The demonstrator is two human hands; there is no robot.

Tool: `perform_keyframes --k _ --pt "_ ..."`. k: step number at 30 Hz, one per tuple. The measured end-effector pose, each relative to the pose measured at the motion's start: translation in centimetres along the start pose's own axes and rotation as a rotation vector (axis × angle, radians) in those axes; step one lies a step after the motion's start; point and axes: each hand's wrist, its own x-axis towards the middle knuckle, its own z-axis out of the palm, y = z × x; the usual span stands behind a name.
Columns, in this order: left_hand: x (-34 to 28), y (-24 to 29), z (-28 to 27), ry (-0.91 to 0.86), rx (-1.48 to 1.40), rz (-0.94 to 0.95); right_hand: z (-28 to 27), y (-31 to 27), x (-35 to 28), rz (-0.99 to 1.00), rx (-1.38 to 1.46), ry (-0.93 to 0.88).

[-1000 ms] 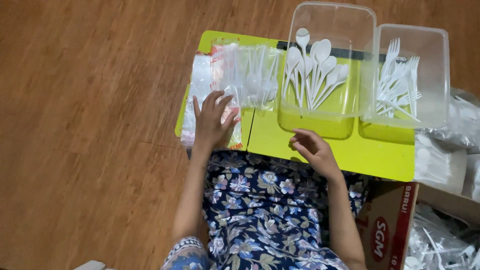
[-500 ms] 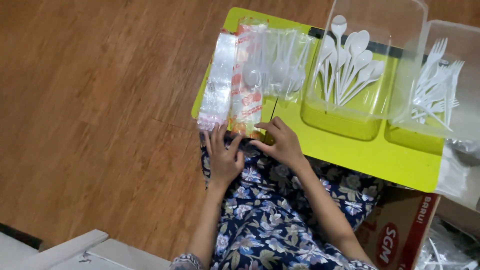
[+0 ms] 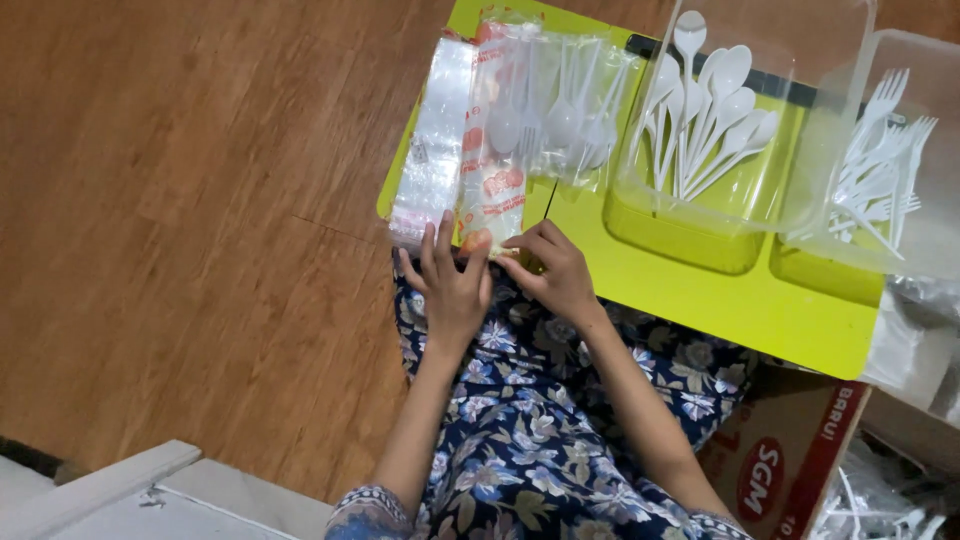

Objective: Individually wrapping plastic spoons and forks into small plastic bags at a small table.

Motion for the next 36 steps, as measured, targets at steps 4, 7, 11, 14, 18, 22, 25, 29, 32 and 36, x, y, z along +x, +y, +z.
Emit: perform_keyframes --k 4,7,11,14,18,22,25,29,32,36 --pt "-0.6 -0.6 -1.5 0.026 -0.054 0.026 -0.2 0.9 -0.2 0.022 0.1 -0.015" --pt "-0.2 -0.3 -3.6 0.052 -0.056 0.053 -0.6 0.8 -0.1 0.038 0.16 -0.002" --pt "1.3 1.3 -6.8 0.107 -0.177 0.114 -1.3 1.7 -0.3 0.036 0.279 -0.008" --pt "2.1 2.4 -8.8 0.122 -0.301 0.13 -2.1 2.0 -0.2 -0.045 0.417 -0.06" --pt "3.3 4.0 -10.4 0.131 -0.595 0.079 -2.4 2.2 -1.3 -0.09 0.738 -0.228" --pt "6.6 6.1 -10.9 0.084 -0.867 0.045 -3.9 0.3 -3.7 -0.121 0.803 -0.181" --pt "8.0 8.2 -8.3 -0.069 -1.107 -0.158 -5.7 0.0 -6.6 0.141 0.733 0.085" --pt "10.0 11.4 -3.5 -0.206 -1.583 -0.427 -9.2 -0.5 -10.3 0.309 0.603 0.176" --pt "10.5 13.7 -0.3 -0.306 -1.817 -0.556 -11.5 0.6 -14.1 0.466 0.427 0.216" --pt "8.8 17.1 2.3 -0.537 -2.003 -0.664 -15.5 -0.9 -16.5 0.756 0.298 0.211"
